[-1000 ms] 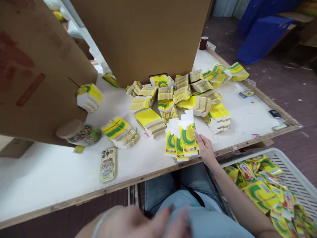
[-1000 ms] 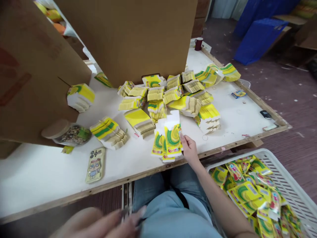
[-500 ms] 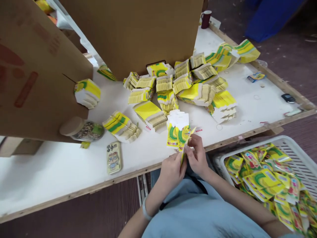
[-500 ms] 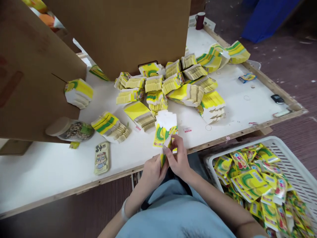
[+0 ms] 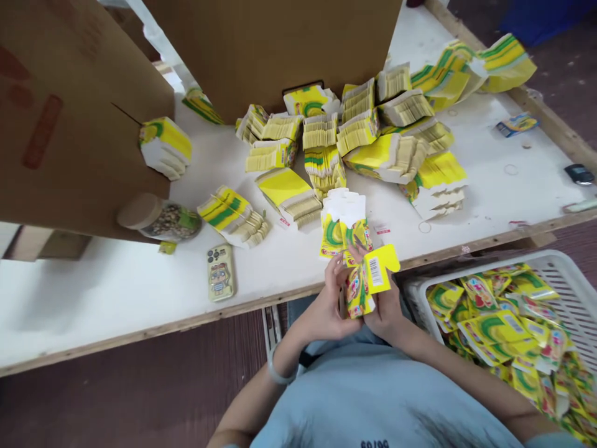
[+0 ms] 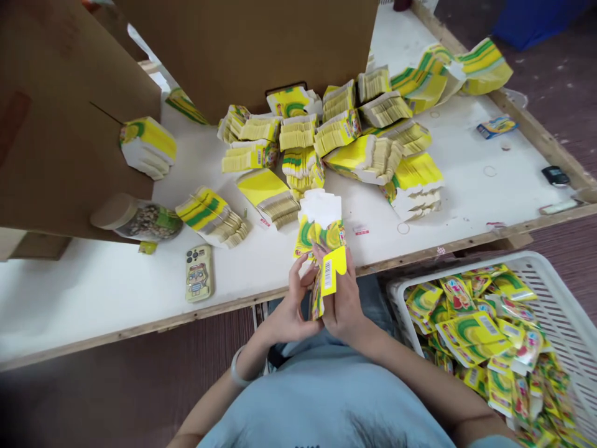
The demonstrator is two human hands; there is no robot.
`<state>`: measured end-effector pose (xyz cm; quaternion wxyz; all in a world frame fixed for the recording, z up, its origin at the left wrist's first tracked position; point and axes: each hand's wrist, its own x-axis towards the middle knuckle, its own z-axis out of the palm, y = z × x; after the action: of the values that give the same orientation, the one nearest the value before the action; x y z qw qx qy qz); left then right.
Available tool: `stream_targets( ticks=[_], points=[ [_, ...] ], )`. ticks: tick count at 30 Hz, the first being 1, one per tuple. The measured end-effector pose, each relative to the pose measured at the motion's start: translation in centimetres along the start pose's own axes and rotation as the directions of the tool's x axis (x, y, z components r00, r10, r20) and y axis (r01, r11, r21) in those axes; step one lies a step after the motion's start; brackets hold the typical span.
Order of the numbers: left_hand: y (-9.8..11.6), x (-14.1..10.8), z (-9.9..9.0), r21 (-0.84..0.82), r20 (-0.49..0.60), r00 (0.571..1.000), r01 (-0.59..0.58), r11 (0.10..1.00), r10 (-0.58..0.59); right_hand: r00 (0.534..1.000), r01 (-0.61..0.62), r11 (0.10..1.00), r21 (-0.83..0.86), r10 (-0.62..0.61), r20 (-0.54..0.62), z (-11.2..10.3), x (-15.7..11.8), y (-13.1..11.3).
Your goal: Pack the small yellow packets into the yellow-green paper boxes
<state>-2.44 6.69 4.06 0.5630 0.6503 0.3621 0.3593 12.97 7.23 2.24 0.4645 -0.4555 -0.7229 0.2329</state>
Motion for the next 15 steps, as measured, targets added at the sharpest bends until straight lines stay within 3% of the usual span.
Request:
stream_targets(
  ticks=[5,9,15],
  points=[
    [1.2,-0.4,-0.2,0.185,-0.085,0.995,0.066,0.981,-0.050,0.997,-0.079,0.997,0.013,0.079,0.021,-0.6,-1.0,0.8],
    [1.6,-0.7,0.2,0.253,-0.083,0.996,0.046,0.966,-0.025,0.984,-0.171,0.975,0.141,0.177,-0.030,-0.8,-0.1,0.3],
    [0.7,-1.9,1.6,0.106,-0.131,0.984,0.139,0.985,-0.125,0.870,-0.489,0.799,0.350,0.479,0.122,-0.7,0.9,-1.4]
  ],
)
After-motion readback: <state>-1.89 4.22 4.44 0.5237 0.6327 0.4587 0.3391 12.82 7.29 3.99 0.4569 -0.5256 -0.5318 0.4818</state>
